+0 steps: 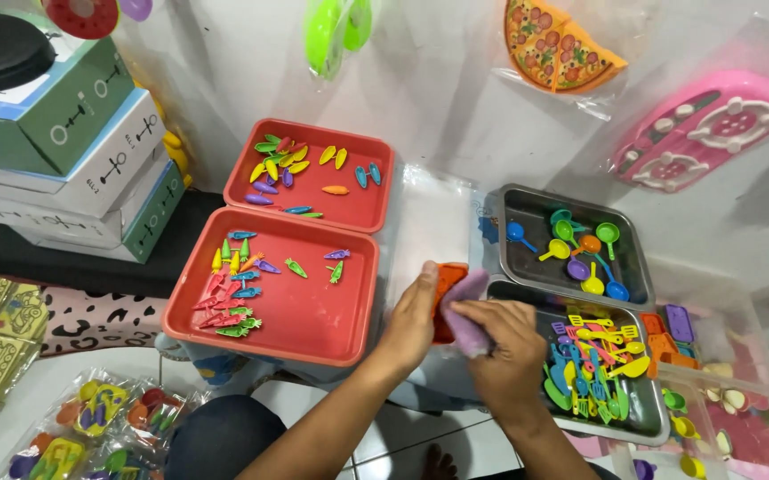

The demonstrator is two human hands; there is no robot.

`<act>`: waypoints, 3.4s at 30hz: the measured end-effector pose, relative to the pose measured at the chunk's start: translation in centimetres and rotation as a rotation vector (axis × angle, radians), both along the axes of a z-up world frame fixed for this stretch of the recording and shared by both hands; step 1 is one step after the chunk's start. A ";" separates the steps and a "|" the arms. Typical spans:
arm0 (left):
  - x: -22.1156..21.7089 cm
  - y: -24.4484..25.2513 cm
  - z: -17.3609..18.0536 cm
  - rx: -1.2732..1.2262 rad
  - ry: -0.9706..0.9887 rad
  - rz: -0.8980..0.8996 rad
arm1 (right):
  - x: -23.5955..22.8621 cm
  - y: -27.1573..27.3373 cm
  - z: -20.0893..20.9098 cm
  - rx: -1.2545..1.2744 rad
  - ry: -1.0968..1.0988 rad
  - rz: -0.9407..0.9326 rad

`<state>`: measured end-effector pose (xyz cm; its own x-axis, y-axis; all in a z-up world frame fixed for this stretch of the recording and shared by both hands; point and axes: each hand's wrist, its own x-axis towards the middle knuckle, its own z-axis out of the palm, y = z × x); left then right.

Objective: The person organizes small plastic toys, including toy cutlery and a purple toy camera, into a clear plastic bag. They then wipe an orange toy camera with a purple cloth and place it into a metal tray.

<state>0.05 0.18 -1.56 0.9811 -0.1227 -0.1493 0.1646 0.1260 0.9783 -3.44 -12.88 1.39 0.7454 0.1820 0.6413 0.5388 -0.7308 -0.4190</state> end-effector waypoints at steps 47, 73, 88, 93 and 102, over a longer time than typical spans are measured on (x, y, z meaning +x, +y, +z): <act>0.1 1.1 2.0 -0.387 0.002 0.007 | 0.4 -0.7 -0.1 0.018 0.173 0.330; 0.0 0.4 2.4 -0.279 0.162 0.003 | 0.8 -0.5 -0.4 -0.196 -0.079 0.042; 1.1 0.5 -1.1 -0.160 -0.073 0.102 | 3.6 -4.2 -1.2 0.996 0.476 -0.029; 0.2 1.0 1.2 0.127 -0.265 0.062 | 5.6 -7.9 -1.4 1.222 0.420 -0.078; 2.9 -1.2 -1.4 0.961 -0.707 0.083 | 6.7 -10.3 -1.4 1.345 0.414 -0.055</act>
<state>2.93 -1.03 -2.93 0.8827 -0.1888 0.4304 -0.4219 -0.7220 0.5484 3.24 -23.13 -0.05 0.9062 -0.4214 0.0347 0.1907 0.3339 -0.9231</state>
